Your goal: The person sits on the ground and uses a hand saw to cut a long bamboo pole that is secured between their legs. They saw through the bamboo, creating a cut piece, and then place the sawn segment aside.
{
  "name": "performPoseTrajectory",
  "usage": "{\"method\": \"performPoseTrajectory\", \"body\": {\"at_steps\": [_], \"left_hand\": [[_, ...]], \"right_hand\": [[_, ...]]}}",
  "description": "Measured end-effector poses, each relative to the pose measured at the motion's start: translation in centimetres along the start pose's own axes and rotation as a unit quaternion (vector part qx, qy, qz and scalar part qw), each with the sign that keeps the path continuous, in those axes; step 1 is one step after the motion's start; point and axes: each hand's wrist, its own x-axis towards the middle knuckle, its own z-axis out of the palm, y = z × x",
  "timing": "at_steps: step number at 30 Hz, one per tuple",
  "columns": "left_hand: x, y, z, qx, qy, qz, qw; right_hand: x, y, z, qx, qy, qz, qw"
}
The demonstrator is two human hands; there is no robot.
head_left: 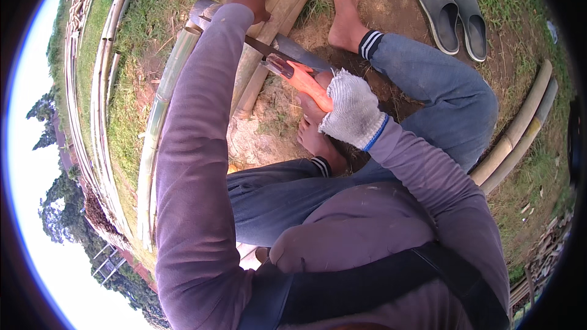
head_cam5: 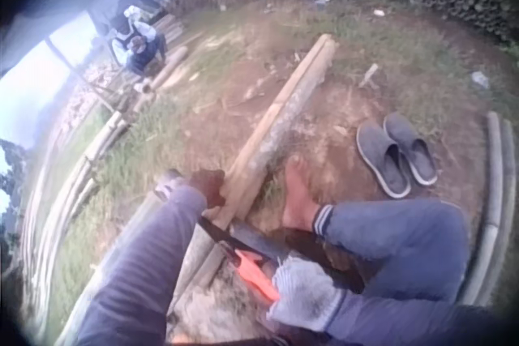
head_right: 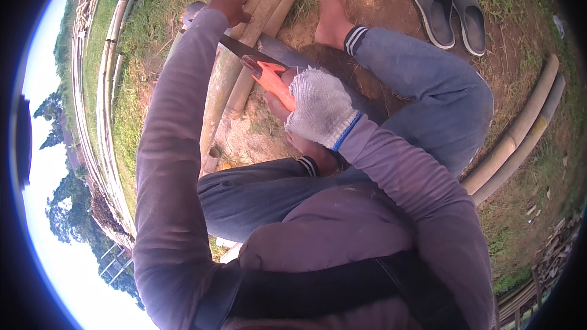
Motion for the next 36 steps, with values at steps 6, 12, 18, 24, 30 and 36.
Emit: {"method": "performPoseTrajectory", "body": {"at_steps": [6,12,18,24,30,36], "left_hand": [[-0.3,0.7,0.2,-0.004,0.004,-0.016,1.000],[-0.3,-0.6,-0.6,-0.059,0.025,-0.037,0.997],[-3.7,3.4,-2.9,-0.270,0.208,-0.057,0.938],[-1.9,16.1,-3.6,-0.353,0.200,0.017,0.914],[-4.2,21.4,-7.7,-0.306,0.071,0.112,0.943],[-9.7,14.2,-3.0,-0.391,0.352,0.246,0.814]], "right_hand": [[-5.9,0.3,-5.0,0.066,-0.003,-0.006,0.998],[1.6,0.7,1.5,-0.044,0.003,-0.038,0.998],[0.5,2.4,2.9,-0.051,-0.008,-0.071,0.996],[-1.4,5.5,5.9,-0.084,-0.022,-0.098,0.991],[-1.8,4.8,4.3,-0.085,-0.009,-0.113,0.990],[0.4,2.8,1.8,0.083,-0.027,0.007,0.996]]}}
